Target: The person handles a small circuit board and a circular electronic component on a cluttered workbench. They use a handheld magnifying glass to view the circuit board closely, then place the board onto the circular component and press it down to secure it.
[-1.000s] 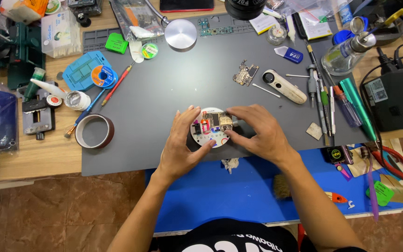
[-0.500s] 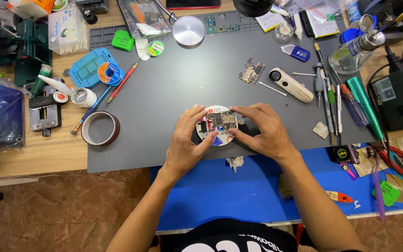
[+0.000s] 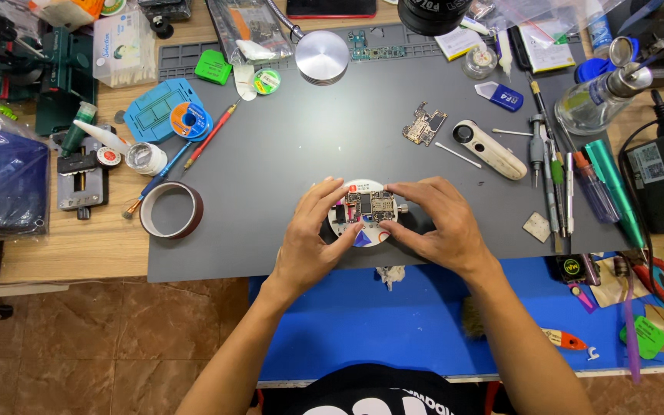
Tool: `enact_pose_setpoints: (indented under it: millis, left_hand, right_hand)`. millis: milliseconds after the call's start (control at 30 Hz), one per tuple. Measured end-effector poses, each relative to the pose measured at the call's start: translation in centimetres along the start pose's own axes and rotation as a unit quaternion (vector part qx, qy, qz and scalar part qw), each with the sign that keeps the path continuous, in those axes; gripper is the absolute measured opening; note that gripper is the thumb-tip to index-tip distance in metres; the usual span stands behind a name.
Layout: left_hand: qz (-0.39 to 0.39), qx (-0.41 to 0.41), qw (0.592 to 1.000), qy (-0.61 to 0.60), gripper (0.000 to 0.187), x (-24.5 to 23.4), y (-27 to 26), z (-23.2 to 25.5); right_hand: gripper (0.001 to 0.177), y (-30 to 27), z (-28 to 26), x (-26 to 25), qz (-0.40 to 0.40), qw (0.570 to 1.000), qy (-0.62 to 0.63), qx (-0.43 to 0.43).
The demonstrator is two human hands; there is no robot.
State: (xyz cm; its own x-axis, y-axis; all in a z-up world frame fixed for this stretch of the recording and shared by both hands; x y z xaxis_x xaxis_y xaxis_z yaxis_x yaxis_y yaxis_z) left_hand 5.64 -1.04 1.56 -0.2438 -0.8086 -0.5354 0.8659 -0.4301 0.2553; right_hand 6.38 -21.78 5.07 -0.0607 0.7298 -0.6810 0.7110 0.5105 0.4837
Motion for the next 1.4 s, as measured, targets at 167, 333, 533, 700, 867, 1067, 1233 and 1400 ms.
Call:
enact_pose_setpoints:
  millis: [167, 333, 533, 700, 867, 1067, 1233, 1400]
  left_hand:
    - [-0.003, -0.010, 1.000, -0.008, 0.056, -0.4, 0.0, 0.4]
    - [0.010, -0.040, 0.999, -0.032, 0.050, -0.7, 0.1, -0.2]
    - [0.007, -0.023, 0.999, -0.024, 0.045, -0.5, 0.2, 0.3]
    - [-0.006, -0.010, 0.999, -0.049, 0.042, -0.6, 0.3, -0.1]
    - [-0.034, 0.010, 0.998, -0.049, 0.049, -0.7, 0.0, -0.4]
    - [-0.081, 0.037, 0.995, -0.034, 0.068, -1.3, 0.2, 0.4]
    - [-0.093, 0.037, 0.995, -0.010, 0.076, -0.9, 0.2, 0.8]
    - [-0.099, 0.033, 0.994, 0.013, 0.074, -0.8, 0.3, 0.7]
  right_hand:
    - [0.040, -0.3, -0.1, 0.4, -0.006, 1.000, -0.025, -0.013]
    - [0.038, -0.5, 0.0, 1.1, -0.021, 0.999, -0.048, -0.002]
    - [0.038, -1.3, -1.1, 2.0, 0.006, 0.993, -0.117, 0.022]
    - [0.043, -1.3, -2.2, 3.0, 0.025, 0.985, -0.146, 0.084]
    - [0.043, -1.9, -2.7, 4.3, 0.031, 0.985, -0.137, 0.098]
    - [0.029, -2.0, -1.2, 2.3, 0.033, 0.992, -0.051, 0.113]
    - [0.014, -1.3, 0.7, 0.3, 0.008, 0.987, 0.013, 0.160]
    - [0.014, -0.9, 0.0, 0.2, -0.018, 0.990, 0.002, 0.143]
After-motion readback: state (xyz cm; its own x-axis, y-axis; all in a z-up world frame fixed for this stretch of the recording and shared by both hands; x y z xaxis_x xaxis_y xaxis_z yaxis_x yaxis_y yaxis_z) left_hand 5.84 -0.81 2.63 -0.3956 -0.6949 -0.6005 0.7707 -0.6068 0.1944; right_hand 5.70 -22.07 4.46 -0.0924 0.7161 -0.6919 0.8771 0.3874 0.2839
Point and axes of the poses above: each hand's wrist, its own y-axis towards the middle knuckle, its own x-axis out of the palm, z = x × y, the point moved 6 cm from there along y, towards the middle knuckle, and after that the axes turned 15 degrees about -z, right-handed, at the moved point
